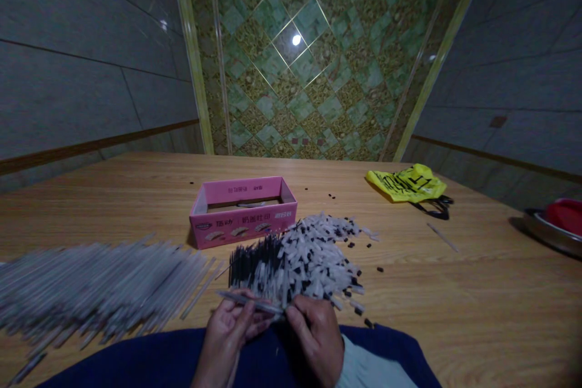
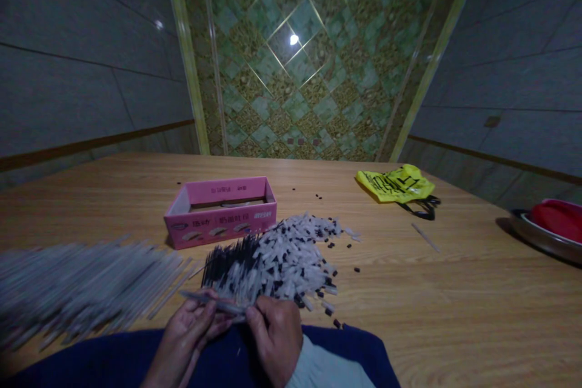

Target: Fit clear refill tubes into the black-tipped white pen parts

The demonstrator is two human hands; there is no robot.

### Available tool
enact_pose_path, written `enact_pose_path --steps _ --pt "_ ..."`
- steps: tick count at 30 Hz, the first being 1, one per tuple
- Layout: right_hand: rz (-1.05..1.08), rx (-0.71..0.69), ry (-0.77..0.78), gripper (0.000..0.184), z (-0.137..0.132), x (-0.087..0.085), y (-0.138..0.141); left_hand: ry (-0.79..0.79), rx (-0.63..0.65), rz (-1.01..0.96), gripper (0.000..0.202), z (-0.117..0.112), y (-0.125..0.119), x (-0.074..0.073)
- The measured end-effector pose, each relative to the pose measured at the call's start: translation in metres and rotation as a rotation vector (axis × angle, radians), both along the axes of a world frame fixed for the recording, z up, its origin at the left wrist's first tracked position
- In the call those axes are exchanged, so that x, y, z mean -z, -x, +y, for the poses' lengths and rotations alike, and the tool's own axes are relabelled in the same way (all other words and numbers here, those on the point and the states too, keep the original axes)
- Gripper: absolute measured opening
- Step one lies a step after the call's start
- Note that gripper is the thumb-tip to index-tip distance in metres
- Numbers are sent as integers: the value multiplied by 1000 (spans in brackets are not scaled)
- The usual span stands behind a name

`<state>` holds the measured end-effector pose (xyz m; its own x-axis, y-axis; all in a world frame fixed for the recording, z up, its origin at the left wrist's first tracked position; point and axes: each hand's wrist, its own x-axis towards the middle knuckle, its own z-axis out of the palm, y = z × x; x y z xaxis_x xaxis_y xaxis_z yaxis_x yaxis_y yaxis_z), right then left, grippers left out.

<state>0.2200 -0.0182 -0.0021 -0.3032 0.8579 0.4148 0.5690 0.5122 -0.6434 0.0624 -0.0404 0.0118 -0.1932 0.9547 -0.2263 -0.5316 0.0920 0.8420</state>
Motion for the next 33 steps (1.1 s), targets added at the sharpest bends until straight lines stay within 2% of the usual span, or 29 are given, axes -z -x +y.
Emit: enact_pose_path --steps 2,4,8,11,14,19,25,27,29,33 --pt "35 6 -33 24 -1 -1 0 2 -2 -14 38 0 0 0" --pt "42 7 -59 19 -3 -1 1 10 4 -17 39 1 1 1" --pt "-44 -18 -78 34 1 -3 -1 23 18 12 40 3 4 7" --pt "-70 102 -79 30 16 -11 -17 37 26 -11 39 3 7 10" --pt "-109 207 -83 11 37 -20 -41 67 30 -88 41 1 8 8" --pt "-334 82 -60 37 52 -23 -65 86 102 -128 47 -1 8 3" --pt "-467 68 -77 33 50 -17 -61 123 188 7 60 -1 6 3" --pt "-441 61 -73 31 51 -17 -61 116 209 25 62 -2 5 2" --pt "-348 42 -57 27 52 -18 -62 115 216 20 54 -2 4 2" --pt "109 53 -22 21 51 -17 -56 103 236 -6 38 -5 4 3"
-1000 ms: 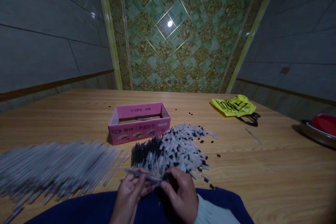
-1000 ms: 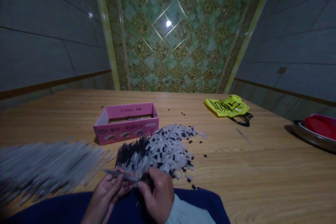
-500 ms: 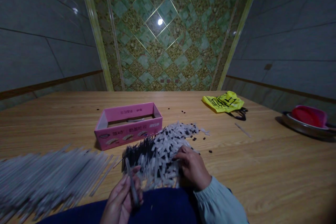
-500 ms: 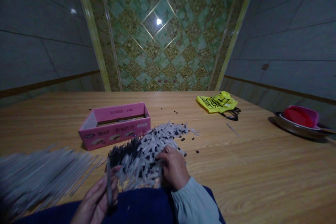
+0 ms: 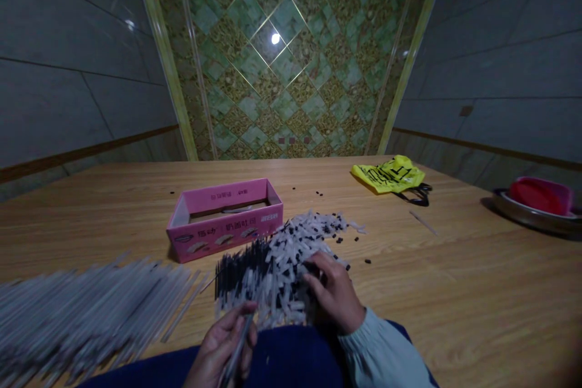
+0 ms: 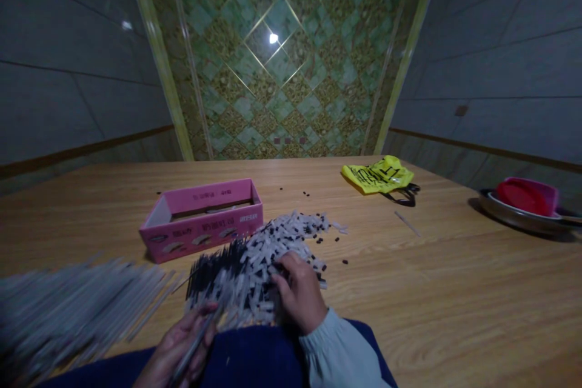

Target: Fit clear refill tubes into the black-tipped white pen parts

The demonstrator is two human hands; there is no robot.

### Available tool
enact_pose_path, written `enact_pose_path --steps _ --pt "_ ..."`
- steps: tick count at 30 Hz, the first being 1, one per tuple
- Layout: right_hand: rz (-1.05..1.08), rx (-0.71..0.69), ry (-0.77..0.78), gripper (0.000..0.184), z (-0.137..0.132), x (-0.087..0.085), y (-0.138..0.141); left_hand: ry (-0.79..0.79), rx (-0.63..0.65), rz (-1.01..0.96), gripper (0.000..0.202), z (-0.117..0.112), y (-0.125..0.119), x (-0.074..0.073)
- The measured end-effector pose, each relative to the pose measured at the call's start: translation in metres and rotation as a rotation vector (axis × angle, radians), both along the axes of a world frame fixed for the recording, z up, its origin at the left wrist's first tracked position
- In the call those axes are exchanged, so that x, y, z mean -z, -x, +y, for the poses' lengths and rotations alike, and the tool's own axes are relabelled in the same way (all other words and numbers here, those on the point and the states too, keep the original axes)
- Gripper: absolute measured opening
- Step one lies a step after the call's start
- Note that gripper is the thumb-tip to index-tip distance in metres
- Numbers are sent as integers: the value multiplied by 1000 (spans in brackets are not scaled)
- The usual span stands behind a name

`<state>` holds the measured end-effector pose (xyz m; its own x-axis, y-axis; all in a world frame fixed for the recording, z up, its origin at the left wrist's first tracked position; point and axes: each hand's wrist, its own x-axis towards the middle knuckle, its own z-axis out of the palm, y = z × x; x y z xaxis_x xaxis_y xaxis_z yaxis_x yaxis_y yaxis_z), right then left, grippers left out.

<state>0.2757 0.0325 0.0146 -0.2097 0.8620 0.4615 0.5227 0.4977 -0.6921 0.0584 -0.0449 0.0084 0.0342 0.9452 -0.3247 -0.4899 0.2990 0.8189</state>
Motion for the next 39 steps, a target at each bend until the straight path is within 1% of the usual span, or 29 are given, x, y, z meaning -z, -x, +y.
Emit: enact_pose_path --steps 2,5,7,9,12,16,18,20,22,26,29,32,35,39 --pt "307 -10 110 29 -4 4 9 -6 -6 -19 41 -2 0 -1" --pt "731 -107 437 36 -10 12 25 -26 -22 -4 45 -4 -2 -5" --pt "914 -163 599 36 -14 16 33 -30 -28 7 46 -3 -3 -7" --pt "997 -194 677 35 -15 19 37 -14 -57 -14 44 -2 -2 -5" --pt "1014 -216 726 36 -17 21 39 24 -112 -122 40 4 3 2" --pt "1011 -233 741 38 -18 20 40 25 -176 -315 30 9 9 13" --pt "1018 -255 762 39 -21 19 42 44 -240 -343 24 10 9 15" --pt "1006 -285 774 40 -23 17 45 60 -286 -316 17 11 8 15" --pt "982 -322 765 39 -26 17 47 58 -300 -281 13 12 7 14" --pt "953 -375 716 37 -28 20 49 55 -333 -239 12 12 6 11" --pt "946 -375 697 36 -27 23 48 36 -358 -215 15 13 7 12" --pt "939 -355 684 37 -26 24 48 13 -356 -213 14 13 8 14" --pt "911 -345 679 38 -25 23 49 23 -348 -200 14 13 8 16" --pt "845 -349 660 38 -26 26 49 14 -327 -174 22 13 5 15"
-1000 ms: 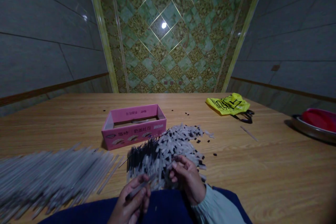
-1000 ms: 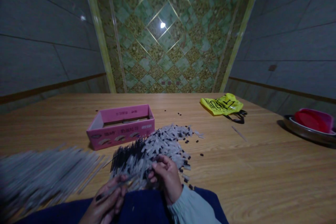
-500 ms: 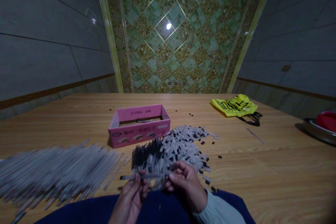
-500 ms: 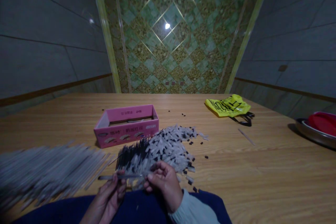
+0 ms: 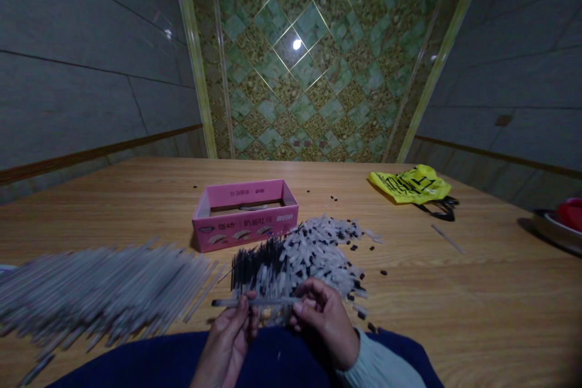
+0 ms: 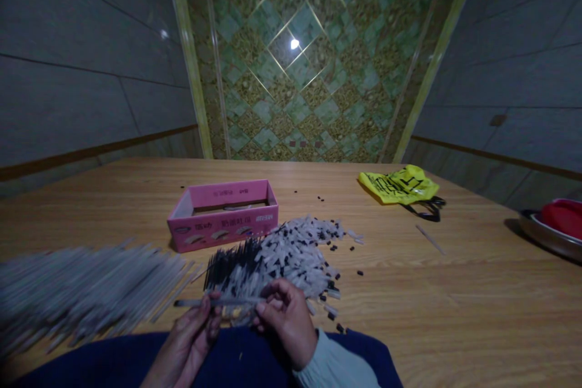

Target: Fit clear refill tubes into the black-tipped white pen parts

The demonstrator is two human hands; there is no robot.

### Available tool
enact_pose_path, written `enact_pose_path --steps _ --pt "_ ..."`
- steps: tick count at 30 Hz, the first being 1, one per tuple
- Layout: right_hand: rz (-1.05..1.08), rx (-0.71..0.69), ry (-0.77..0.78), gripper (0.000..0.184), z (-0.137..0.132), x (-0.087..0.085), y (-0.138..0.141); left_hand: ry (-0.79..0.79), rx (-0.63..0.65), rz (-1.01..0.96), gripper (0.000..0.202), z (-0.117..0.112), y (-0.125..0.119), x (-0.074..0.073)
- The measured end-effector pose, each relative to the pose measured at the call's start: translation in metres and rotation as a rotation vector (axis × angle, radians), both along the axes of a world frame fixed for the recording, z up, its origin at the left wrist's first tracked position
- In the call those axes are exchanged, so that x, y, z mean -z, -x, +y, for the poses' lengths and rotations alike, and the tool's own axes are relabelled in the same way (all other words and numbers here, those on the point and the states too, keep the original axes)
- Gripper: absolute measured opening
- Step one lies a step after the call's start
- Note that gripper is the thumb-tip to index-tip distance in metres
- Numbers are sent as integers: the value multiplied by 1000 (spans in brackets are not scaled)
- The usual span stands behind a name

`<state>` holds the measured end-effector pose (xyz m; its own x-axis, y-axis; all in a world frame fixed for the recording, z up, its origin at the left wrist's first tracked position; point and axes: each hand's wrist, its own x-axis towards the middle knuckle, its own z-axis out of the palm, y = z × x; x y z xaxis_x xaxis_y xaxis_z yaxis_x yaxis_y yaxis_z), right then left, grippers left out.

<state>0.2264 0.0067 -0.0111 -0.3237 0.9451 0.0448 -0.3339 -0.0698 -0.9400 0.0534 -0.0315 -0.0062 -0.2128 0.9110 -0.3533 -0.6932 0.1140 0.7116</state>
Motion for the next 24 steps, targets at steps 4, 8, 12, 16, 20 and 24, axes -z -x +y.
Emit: enact_pose_path --steps 4,8,12,16,20,24 --pt "-109 38 -52 40 -2 1 1 -4 63 65 35 -1 -3 -1" --pt "-123 73 -52 41 -2 0 2 3 81 110 39 -3 -5 -5" --pt "-137 95 -58 39 -2 1 2 5 79 137 39 -5 -5 -7" --pt "-154 117 -48 39 -2 3 2 0 85 158 40 -5 -6 -6" --pt "-140 114 -38 39 -4 1 3 -20 97 162 37 -6 -7 -5" --pt "-118 79 -7 41 -6 0 2 -46 90 195 35 -6 -8 -7"
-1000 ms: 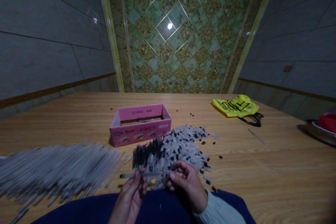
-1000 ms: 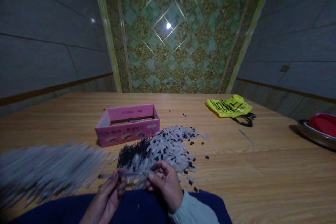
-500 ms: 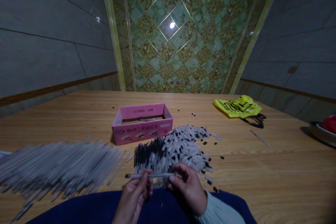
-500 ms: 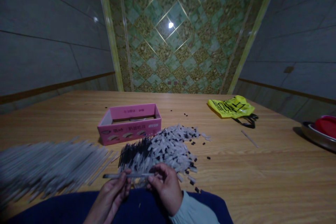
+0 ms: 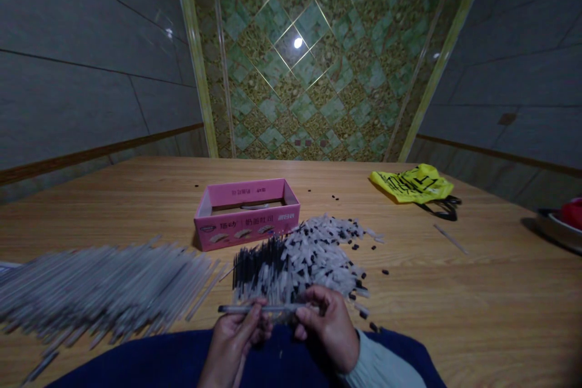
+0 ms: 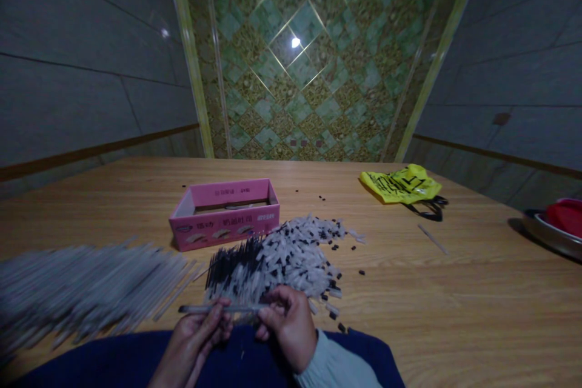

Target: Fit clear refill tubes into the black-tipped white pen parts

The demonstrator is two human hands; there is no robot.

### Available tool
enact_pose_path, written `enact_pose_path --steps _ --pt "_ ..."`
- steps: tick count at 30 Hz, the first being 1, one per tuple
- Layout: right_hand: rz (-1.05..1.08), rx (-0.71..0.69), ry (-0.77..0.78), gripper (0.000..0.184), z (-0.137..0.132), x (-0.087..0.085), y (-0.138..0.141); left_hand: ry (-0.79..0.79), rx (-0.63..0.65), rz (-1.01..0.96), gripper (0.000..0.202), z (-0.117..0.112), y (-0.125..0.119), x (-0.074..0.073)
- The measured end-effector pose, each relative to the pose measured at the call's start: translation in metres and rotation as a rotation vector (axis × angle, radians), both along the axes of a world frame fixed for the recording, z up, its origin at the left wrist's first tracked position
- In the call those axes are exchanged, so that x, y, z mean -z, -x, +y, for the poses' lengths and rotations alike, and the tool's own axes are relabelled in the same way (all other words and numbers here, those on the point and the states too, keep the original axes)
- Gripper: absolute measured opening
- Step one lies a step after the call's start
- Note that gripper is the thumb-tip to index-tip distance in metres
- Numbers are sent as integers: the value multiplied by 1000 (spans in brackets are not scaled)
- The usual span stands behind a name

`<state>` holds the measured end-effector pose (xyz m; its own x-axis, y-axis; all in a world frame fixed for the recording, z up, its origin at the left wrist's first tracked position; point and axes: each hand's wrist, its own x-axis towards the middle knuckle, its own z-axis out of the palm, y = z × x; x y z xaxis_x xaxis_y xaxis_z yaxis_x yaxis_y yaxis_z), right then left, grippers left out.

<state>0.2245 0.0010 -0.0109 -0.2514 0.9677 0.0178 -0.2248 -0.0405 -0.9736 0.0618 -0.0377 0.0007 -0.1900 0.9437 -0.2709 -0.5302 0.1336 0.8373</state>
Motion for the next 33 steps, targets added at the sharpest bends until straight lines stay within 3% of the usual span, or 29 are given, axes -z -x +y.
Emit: enact_pose_path --steps 19,24,26,29,31,33 --pt "135 -206 329 38 3 -1 -6 -293 39 399 19 -8 3 -4" --pt "224 -103 266 37 6 -10 -8 -238 73 477 32 3 5 -2" --pt "251 -9 216 37 8 -14 -12 -219 -15 646 45 8 16 -2" --pt "260 116 175 38 14 -18 -18 -242 -346 1215 36 10 43 -1" --pt "254 153 157 38 16 -17 -21 -159 -374 1589 35 8 61 2" --pt "237 161 125 36 16 -15 -21 -20 -289 1811 41 6 75 8"
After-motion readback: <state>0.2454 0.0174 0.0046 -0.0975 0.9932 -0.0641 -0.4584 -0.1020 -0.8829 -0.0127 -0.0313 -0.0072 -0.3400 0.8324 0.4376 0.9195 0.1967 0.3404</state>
